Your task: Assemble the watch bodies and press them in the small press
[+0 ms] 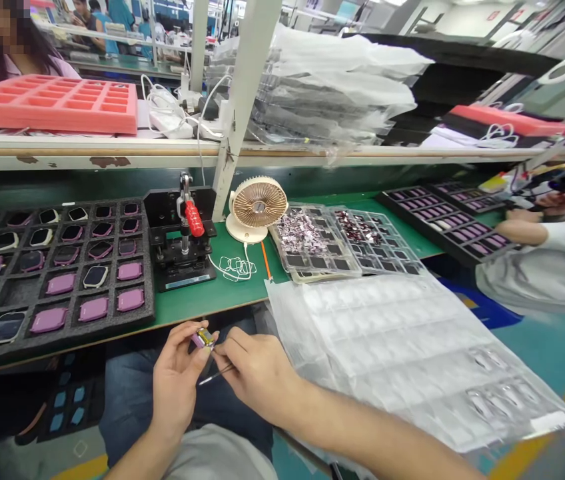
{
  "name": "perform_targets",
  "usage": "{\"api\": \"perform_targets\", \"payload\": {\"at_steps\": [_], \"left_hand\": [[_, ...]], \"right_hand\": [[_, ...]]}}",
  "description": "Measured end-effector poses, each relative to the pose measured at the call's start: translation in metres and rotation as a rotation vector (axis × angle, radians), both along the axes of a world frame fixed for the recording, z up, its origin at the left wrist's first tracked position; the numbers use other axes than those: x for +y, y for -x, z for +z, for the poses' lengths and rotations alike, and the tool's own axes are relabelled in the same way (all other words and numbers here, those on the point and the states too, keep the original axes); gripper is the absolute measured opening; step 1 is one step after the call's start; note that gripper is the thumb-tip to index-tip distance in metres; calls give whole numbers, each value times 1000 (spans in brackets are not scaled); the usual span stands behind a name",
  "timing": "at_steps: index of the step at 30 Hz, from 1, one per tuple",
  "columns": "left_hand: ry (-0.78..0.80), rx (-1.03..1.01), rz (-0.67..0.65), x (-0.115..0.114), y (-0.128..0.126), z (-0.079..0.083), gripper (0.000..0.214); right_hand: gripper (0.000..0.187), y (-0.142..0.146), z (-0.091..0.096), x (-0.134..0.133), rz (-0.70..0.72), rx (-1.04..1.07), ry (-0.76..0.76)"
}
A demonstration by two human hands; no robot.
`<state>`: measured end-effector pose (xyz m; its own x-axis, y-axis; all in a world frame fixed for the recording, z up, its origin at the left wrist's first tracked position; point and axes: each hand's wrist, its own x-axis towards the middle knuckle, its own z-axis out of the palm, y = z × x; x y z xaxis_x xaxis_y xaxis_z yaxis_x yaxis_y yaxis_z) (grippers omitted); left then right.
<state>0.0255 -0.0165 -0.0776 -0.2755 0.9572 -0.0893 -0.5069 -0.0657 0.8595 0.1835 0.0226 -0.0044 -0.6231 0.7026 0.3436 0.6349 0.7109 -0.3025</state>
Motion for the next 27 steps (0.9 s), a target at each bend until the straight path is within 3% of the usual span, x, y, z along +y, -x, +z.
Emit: {"api": "perform_targets", "payload": {"at_steps": [3,6,8,14,17,20,23,27], "left_hand": [[-42,-32,-78,-3,5,-2,30],[-64,-54,-156,-8,9,-6,32],[-68,-61,-185,-11,11,-9,30],[25,-58,-274,-19,20,-15,30],[125,-71,-265,-22,28,-22,36],[268,-154,-255,-23,39,-31,39],[381,-209,-264,-24,49,-36,36],[419,-200,-329,-31,55,-35,39]], "right_hand": [[2,-2,5,-7,-86,60,183],[38,-4,9,-17,-205,142,363],[51,-3,8,-25,-232,235,427],[43,12,-19,-53,-260,569,512],[42,16,-54,-66,-271,608,561],[37,5,-108,-59,-545,449,644],[24,-21,-165,-27,-930,238,698],[30,-55,-218,32,-1194,79,749]]}}
